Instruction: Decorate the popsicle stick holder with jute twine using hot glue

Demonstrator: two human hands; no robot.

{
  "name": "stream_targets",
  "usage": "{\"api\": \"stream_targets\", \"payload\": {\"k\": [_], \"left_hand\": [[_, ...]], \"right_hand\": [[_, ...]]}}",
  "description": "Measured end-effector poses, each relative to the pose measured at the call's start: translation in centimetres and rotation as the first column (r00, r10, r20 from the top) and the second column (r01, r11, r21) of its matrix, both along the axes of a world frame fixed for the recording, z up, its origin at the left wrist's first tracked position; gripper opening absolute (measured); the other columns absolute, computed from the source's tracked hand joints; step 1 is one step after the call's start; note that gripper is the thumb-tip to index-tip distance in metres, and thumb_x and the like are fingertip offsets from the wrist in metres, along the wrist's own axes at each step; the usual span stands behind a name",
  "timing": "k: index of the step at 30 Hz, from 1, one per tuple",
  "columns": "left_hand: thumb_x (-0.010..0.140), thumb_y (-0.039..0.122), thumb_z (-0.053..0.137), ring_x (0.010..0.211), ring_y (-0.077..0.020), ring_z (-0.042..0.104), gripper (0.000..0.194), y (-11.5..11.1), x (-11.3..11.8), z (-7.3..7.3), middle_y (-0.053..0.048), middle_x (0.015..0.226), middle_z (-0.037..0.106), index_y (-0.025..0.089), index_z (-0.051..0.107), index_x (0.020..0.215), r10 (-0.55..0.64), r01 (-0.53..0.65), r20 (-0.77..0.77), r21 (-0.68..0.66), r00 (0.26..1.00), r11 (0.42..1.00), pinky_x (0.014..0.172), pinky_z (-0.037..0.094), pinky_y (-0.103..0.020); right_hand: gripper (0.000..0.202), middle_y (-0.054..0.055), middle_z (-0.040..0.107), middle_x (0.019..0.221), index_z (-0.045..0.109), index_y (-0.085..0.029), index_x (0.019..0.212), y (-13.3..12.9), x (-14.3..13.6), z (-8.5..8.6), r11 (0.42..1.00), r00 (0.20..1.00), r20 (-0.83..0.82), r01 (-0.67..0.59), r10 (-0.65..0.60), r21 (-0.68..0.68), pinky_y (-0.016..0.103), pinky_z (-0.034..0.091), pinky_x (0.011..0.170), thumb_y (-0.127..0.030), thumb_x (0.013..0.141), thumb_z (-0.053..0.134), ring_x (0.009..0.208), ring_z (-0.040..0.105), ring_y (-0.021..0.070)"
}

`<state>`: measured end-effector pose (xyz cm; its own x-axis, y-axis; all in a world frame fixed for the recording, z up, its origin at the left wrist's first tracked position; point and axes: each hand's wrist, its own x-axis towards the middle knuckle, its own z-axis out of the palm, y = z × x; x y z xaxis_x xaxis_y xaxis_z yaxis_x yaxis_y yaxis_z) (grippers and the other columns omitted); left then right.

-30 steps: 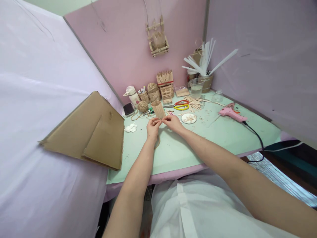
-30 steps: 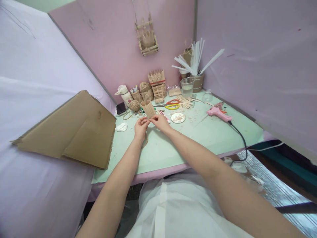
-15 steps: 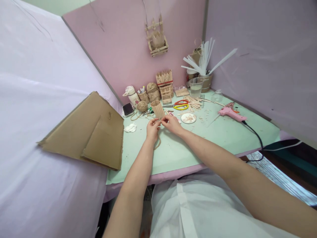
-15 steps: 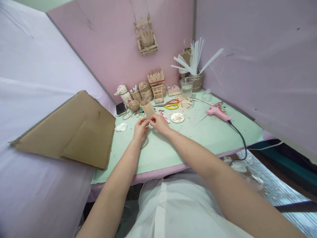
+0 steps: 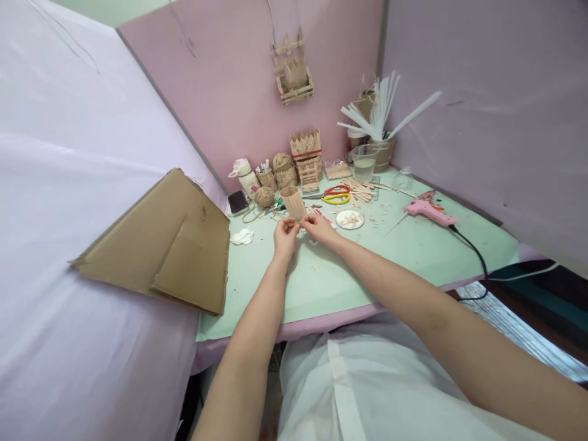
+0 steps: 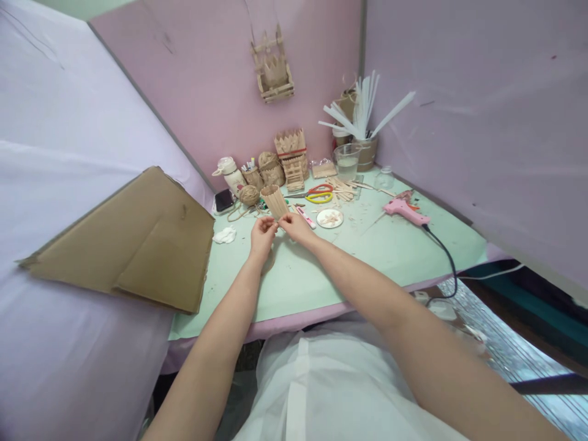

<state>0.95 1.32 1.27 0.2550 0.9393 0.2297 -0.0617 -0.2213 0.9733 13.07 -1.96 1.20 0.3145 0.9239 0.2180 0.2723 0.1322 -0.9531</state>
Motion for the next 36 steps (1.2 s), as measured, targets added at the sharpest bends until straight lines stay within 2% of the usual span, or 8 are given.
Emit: {"api": "stream_targets", "payload": {"k": [2,5,11,15,18,24,29,36], "left_hand": [[0.068,0.017,0.066,0.065,-0.0101,0.054,0.023,-0.03,0.13,-0.18,0.000,0.074,0.058,0.019,0.054,0.087,-0.012,0.014,-0.039,0.067,0.999,0.998,0.064,0.043,-0.023],[0.069,0.016,0.065,0.067,-0.0110,0.055,0.023,0.11,0.17,-0.41,0.000,0.074,0.059,0.018,0.054,0.089,-0.016,0.022,-0.071,0.092,0.997,0.996,0.067,0.044,-0.024],[0.067,0.015,0.067,0.071,-0.0120,0.056,0.025,0.23,0.18,-0.56,-0.001,0.077,0.059,0.019,0.054,0.088,0.061,-0.046,-0.099,0.144,0.993,0.988,0.073,0.043,-0.025],[0.068,0.017,0.067,0.070,-0.0120,0.055,0.021,0.19,0.21,-0.70,-0.001,0.079,0.059,0.019,0.054,0.085,0.078,-0.058,-0.149,0.135,0.986,0.989,0.071,0.042,-0.025],[0.073,0.020,0.062,0.066,-0.0124,0.053,0.005,0.14,0.16,-0.76,-0.001,0.071,0.059,0.017,0.057,0.075,0.036,-0.011,-0.244,0.104,0.969,0.995,0.068,0.040,-0.025],[0.076,0.024,0.055,0.061,-0.0115,0.048,0.013,-0.10,0.10,-0.38,0.002,0.060,0.055,0.016,0.058,0.067,0.011,0.036,-0.345,0.130,0.939,0.991,0.062,0.036,-0.023],[0.076,0.026,0.055,0.057,-0.0094,0.043,0.016,-0.13,0.15,-0.49,0.004,0.058,0.049,0.016,0.053,0.063,0.015,0.047,-0.359,0.163,0.933,0.986,0.059,0.034,-0.022],[0.075,0.028,0.056,0.058,-0.0089,0.042,0.015,-0.48,0.16,-0.19,0.004,0.059,0.050,0.016,0.055,0.066,-0.114,0.187,-0.368,0.171,0.923,0.967,0.059,0.034,-0.021]], "right_hand": [[0.013,-0.002,0.057,0.062,0.057,-0.018,0.066,0.00,0.09,0.07,1.000,0.999,-0.038,0.012,-0.012,-0.003,0.023,0.040,0.057,-0.028,0.072,0.052,0.057,0.048,0.0110],[0.013,-0.003,0.056,0.061,0.057,-0.017,0.066,-0.11,0.16,0.24,1.000,0.998,-0.057,0.015,-0.016,-0.008,0.023,0.040,0.057,-0.029,0.072,0.052,0.057,0.047,0.0108],[0.011,-0.002,0.055,0.062,0.056,-0.018,0.065,-0.22,0.06,0.31,1.000,1.000,0.014,0.005,-0.005,-0.020,0.022,0.037,0.055,-0.027,0.070,0.053,0.058,0.047,0.0108],[0.011,-0.002,0.055,0.063,0.056,-0.018,0.066,-0.21,0.10,0.25,1.000,0.999,0.034,-0.002,0.002,0.010,0.023,0.038,0.058,-0.028,0.071,0.053,0.061,0.049,0.0116],[0.010,-0.002,0.056,0.066,0.057,-0.018,0.068,-0.17,0.23,0.22,0.999,0.999,0.027,-0.024,0.023,0.034,0.024,0.039,0.062,-0.028,0.071,0.054,0.064,0.050,0.0121],[0.011,-0.002,0.056,0.066,0.056,-0.017,0.067,-0.12,0.20,0.26,1.000,1.000,-0.007,0.006,-0.006,-0.015,0.024,0.037,0.062,-0.028,0.069,0.054,0.064,0.048,0.0117],[0.013,-0.003,0.052,0.061,0.055,-0.017,0.067,-0.07,0.22,0.27,0.997,0.990,-0.134,0.025,-0.035,-0.079,0.024,0.037,0.060,-0.030,0.067,0.054,0.061,0.046,0.0115],[0.013,-0.002,0.049,0.060,0.050,-0.019,0.063,0.56,0.61,-0.31,0.981,0.969,-0.158,0.183,-0.191,-0.062,0.025,0.038,0.061,-0.030,0.069,0.048,0.064,0.047,0.0135]]}}
